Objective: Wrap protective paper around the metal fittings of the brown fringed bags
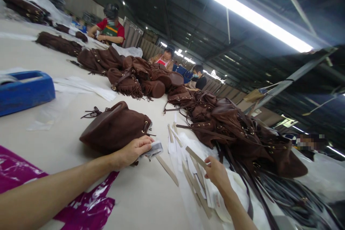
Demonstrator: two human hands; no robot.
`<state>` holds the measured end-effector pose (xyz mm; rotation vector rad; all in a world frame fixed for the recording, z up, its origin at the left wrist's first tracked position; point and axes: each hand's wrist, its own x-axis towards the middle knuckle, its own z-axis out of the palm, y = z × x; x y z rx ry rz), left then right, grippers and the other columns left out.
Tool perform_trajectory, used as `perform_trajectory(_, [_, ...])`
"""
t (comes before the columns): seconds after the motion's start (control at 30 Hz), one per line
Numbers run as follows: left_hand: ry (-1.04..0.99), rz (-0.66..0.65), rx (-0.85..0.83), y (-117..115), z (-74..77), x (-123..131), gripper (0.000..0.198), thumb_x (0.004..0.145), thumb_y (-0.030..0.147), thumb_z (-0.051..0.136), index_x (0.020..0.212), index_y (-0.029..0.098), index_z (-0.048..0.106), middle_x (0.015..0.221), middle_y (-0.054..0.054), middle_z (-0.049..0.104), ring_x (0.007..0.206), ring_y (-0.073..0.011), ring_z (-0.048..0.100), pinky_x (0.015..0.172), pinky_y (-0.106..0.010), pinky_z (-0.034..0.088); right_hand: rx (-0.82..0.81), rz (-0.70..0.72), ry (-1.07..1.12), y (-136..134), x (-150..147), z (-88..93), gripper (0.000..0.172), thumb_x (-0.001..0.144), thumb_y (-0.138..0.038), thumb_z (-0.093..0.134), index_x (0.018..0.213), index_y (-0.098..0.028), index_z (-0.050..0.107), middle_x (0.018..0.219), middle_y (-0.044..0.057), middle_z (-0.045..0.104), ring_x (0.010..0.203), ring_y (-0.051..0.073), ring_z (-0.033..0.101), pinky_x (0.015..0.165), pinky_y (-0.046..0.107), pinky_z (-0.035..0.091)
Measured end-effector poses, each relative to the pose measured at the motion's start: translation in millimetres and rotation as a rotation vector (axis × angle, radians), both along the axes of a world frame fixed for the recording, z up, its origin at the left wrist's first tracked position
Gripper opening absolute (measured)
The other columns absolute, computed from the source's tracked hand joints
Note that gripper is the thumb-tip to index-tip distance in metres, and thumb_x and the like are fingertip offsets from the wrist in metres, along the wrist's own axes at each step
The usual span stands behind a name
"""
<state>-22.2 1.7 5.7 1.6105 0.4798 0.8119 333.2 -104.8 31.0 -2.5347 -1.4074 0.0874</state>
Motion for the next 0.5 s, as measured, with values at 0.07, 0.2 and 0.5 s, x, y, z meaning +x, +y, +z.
perform_trajectory(0.07, [0.01,0.001,0.019,-1,1.4,-1,0.038,0.088,0.049,0.048,0.095,0.016,0.065,0.108,-0.008,0.057,0.099,-0.0208,0.051,0.089,-0.028,0.039,0.059,-0.022,0.05,-8,-1,4.4,0.01,0.072,-0.016,0.052,0.066,-0.023,0.056,0.047,-0.001,0.054,0.053,0.018,0.055,0.055,0.027,0.034])
perform_trajectory(0.2, [0.009,0.019,-0.002,-2,3.2,-1,0.04,0.087,0.05,0.05,0.098,0.015,0.065,0.106,-0.008,0.057,0.097,-0.0207,0.051,0.085,-0.027,0.041,0.186,0.003,0.236,-20,-14,12.1,0.019,0.078,-0.038,0.05,0.067,-0.023,0.053,0.057,0.0,0.057,0.057,0.017,0.057,0.054,0.027,0.042])
perform_trajectory(0.5, [-0.106,0.058,-0.173,-3,-3.7,4,0.049,0.075,0.06,0.061,0.086,0.013,0.065,0.096,-0.007,0.056,0.079,-0.0153,0.05,0.069,-0.024,0.042,0.232,0.114,1.227,-58,-110,-6.5,0.045,0.062,-0.058,0.076,0.068,-0.02,0.054,0.059,-0.004,0.053,0.044,0.007,0.042,0.043,0.021,0.041])
